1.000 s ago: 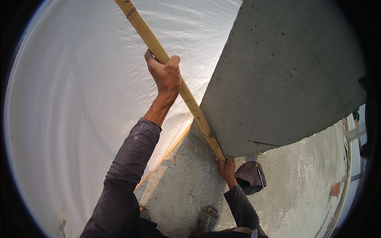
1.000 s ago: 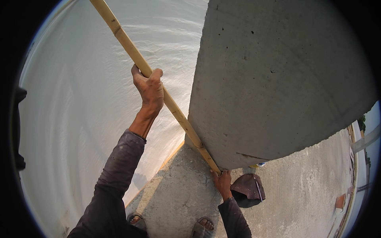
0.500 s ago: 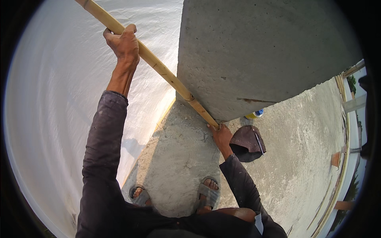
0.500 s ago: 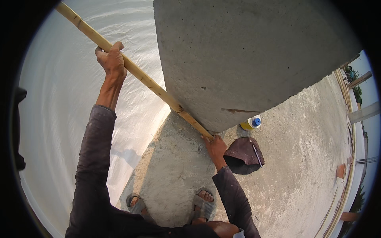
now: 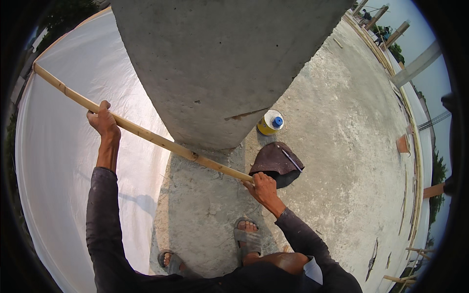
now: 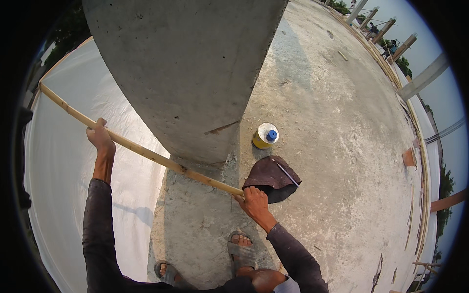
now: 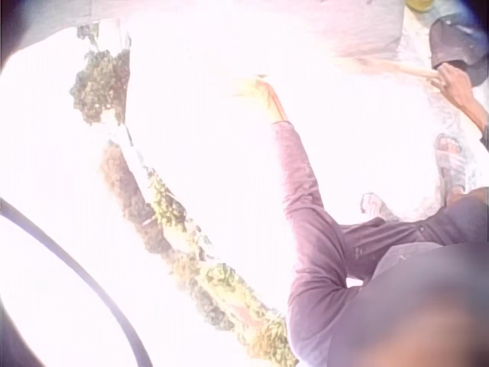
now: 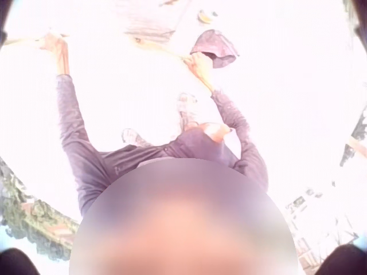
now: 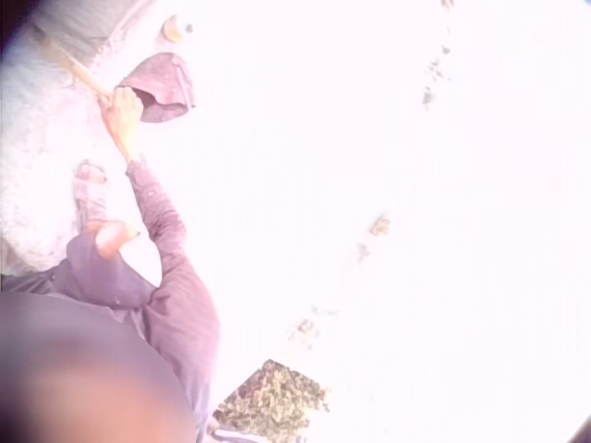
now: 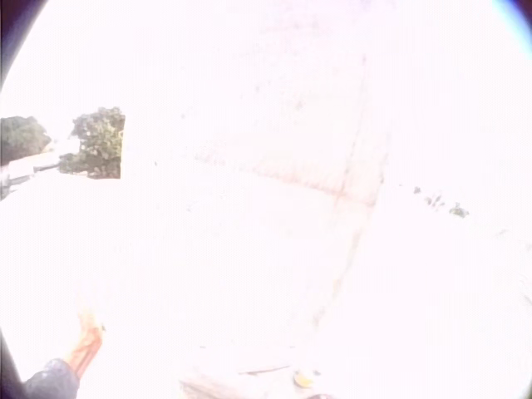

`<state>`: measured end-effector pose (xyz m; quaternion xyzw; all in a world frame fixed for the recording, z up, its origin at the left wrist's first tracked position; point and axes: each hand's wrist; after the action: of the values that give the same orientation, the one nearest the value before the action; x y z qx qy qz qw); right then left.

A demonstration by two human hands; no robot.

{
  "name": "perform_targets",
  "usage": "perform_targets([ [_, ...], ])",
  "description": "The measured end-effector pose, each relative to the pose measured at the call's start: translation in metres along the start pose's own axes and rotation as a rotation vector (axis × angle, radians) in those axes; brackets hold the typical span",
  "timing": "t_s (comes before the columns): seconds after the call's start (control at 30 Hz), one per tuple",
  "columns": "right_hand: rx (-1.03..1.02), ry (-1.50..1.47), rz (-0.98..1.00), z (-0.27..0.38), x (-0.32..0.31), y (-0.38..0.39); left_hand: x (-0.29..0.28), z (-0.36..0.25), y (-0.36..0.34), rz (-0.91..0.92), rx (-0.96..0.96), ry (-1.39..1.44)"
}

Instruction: The person secures a white tarp to a bamboo pole on a rooftop using wire and a hammer. They tie the wire around the pole and tarp, then hammer nails into the concrete to fasten the assembly in place.

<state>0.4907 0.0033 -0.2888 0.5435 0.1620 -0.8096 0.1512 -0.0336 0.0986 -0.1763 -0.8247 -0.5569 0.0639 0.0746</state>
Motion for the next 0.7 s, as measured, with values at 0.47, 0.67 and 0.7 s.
perform_targets([
  [0.47,0.206,0.056,0.183,-0.069,-0.057,0.121,-0.007,0.025,0.153,0.329,-0.282,-0.243],
  [0.67,0.363,0.189,0.292,-0.109,-0.063,0.17,-0.007,0.04,0.208,0.493,-0.444,-0.47],
  [0.7,0.399,0.21,0.317,-0.115,-0.067,0.177,-0.007,0.045,0.215,0.549,-0.466,-0.475],
])
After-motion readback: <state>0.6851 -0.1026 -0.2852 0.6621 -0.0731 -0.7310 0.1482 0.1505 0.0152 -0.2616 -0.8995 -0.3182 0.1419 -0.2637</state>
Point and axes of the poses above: each hand's wrist, its own y-axis away from the middle knuckle, its own x-axis out of the palm, z = x × y, and after that the axes turned 6 degrees about -y, right-handed
